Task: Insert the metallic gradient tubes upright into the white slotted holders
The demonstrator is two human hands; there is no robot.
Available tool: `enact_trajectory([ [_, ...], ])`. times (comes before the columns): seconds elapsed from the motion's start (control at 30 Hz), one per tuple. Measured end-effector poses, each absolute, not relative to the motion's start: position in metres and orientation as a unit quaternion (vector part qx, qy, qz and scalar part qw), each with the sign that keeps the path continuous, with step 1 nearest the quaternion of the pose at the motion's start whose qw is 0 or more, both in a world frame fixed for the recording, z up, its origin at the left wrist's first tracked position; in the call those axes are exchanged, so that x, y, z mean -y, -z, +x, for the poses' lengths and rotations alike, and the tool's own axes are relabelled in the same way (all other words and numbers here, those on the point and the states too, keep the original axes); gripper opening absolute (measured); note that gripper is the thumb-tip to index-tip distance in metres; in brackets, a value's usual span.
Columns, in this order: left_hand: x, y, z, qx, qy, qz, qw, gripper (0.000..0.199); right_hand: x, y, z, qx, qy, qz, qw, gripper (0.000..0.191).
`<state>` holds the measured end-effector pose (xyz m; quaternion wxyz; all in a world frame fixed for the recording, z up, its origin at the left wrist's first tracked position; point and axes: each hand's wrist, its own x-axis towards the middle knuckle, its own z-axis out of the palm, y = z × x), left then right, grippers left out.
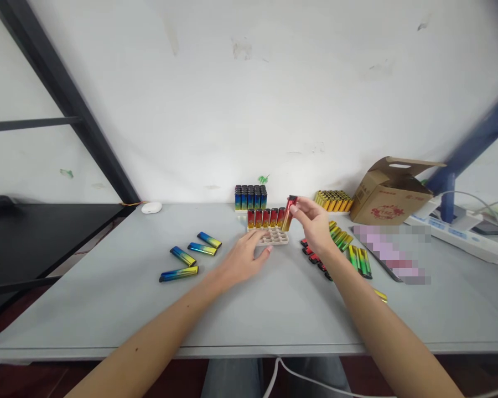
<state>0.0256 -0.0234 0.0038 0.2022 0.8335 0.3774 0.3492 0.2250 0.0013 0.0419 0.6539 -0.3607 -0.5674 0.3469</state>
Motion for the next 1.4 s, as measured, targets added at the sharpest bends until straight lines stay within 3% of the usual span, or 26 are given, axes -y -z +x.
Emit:
enact_trajectory([
  [0.17,0.025,-0.017,0.024,-0.367,-0.395,0.779,0.319,0.035,0.006,-0.034,0.209,0.628,-0.418,-0.338,0.563,0.034],
  [0.4,0.021,-0.012,0.025,-0.344,-0.371,0.716,0.480,0.036,0.009,-0.026,0.198,0.687,-0.361,-0.321,0.543,0.027],
  [0.5,0.017,-0.008,0.025,-0.344,-0.383,0.702,0.493,0.036,0.007,-0.028,0.201,0.680,-0.355,-0.343,0.543,0.030],
  [0.77,0.012,-0.017,0.024,-0.342,-0.446,0.615,0.553,0.043,-0.006,-0.033,0.216,0.559,-0.364,-0.432,0.607,0.071],
  [1.4,0.011,-0.028,0.016,-0.314,-0.438,0.466,0.702,0.027,-0.008,-0.025,0.217,0.604,-0.329,-0.445,0.574,0.081],
])
